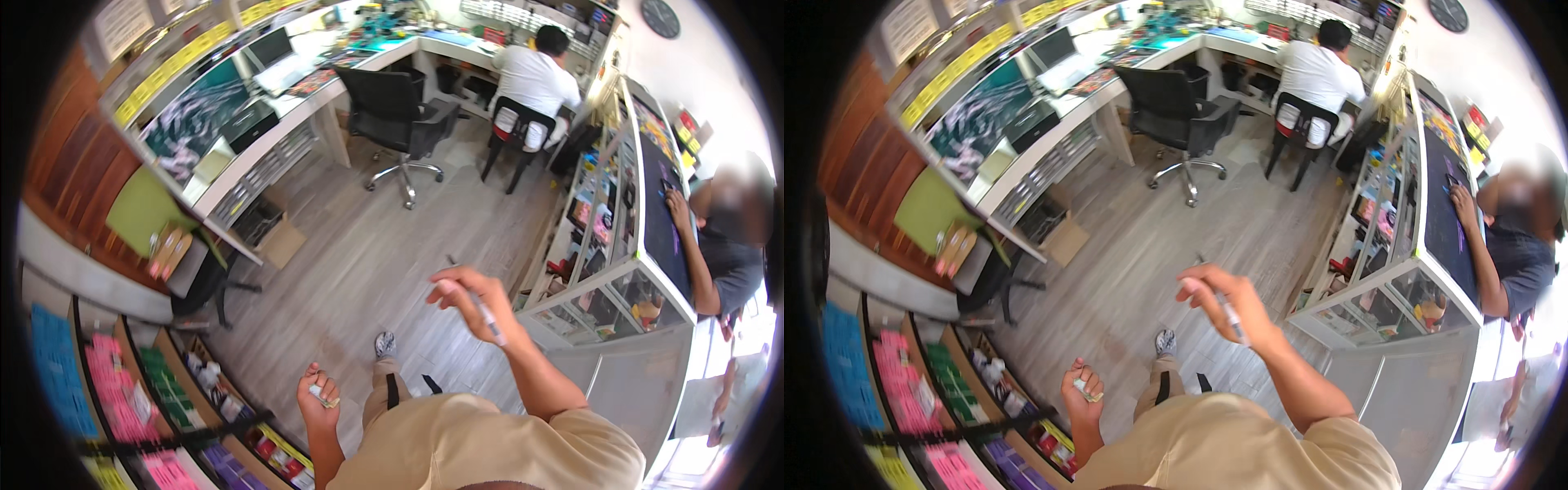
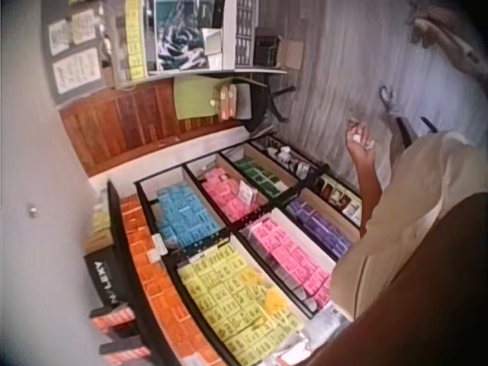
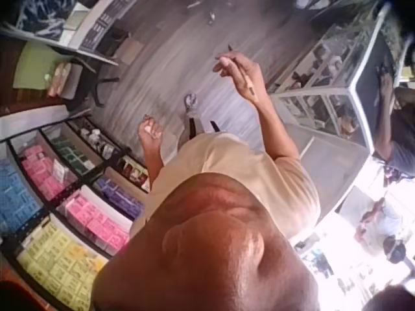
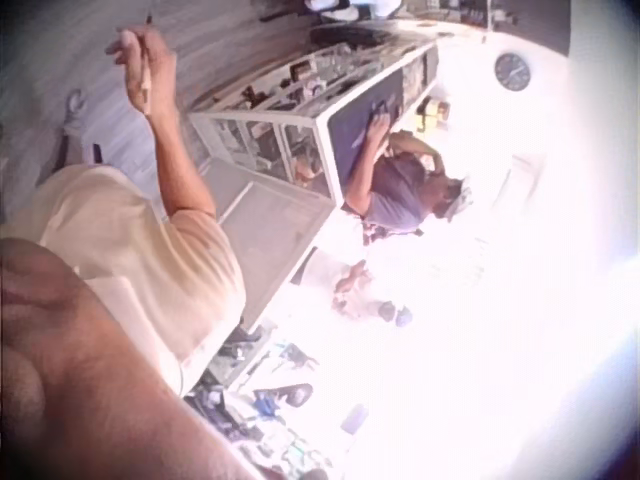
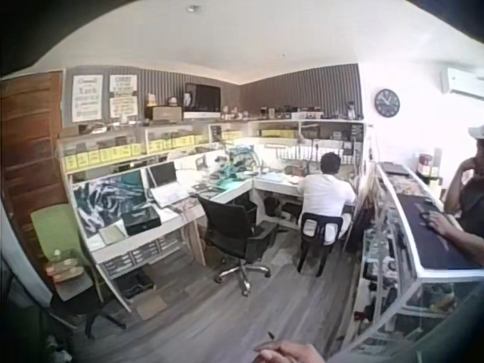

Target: The person writes on a clipboard, retrieves a bubble-wrapped item from a shelf, and then handles cash and receipts at a counter. They interact with customers and place items into a cash drawer.

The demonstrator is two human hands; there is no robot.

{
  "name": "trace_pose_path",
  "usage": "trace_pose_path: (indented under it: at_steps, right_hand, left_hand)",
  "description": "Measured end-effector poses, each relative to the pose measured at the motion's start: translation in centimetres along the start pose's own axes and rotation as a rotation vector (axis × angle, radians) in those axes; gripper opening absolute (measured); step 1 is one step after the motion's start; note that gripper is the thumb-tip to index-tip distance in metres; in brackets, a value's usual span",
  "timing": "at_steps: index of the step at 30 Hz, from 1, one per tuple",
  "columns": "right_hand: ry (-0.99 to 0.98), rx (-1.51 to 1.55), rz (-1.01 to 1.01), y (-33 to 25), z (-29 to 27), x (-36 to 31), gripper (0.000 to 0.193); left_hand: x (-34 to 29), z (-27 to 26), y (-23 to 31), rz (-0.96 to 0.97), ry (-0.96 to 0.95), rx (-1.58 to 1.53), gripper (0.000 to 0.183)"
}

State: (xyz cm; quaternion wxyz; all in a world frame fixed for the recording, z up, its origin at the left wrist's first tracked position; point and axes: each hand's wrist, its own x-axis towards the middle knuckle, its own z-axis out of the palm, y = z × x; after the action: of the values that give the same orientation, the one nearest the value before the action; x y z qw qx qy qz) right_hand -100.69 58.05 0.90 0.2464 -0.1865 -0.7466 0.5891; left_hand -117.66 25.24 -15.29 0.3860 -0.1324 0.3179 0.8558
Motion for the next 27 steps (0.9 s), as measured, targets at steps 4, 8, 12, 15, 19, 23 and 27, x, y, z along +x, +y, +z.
trace_pose_path:
  at_steps: [4, 8, 12, 15, 19, 23, 27]
  right_hand:
    - [-0.047, -0.18, 0.137, 3.8, 0.6, 6.1, 0.029]
    - [-0.074, -0.085, 0.331, 5.9, -1.2, 11.0, 0.036]
    - [0.157, -0.108, 0.333, 10.0, -6.8, 15.3, 0.041]
    - [0.379, -0.078, 0.368, 13.9, -12.8, 18.8, 0.048]
    - [0.459, -0.119, 0.555, 18.2, -22.2, 24.4, 0.051]
    - [0.545, -0.352, 0.509, 19.2, -32.2, 30.5, 0.046]
    - [0.619, -0.548, 0.43, 20.4, -40.1, 35.3, 0.036]
  left_hand:
    - [11.6, 8.3, 1.6, -0.116, -0.006, 0.191, 0.021]
    - [22.8, 19.1, 4.5, -0.172, -0.144, 0.48, 0.02]
    - [34.7, 28.8, 4.3, -0.112, -0.248, 0.654, 0.02]
    - [42.4, 35.9, 1.1, -0.116, -0.302, 0.699, 0.021]
    - [51.3, 42.1, -6.2, -0.188, -0.345, 0.684, 0.023]
    - [55.5, 48.5, -14.0, -0.348, -0.4, 0.698, 0.023]
    - [59.1, 53.9, -19.9, -0.437, -0.444, 0.895, 0.022]
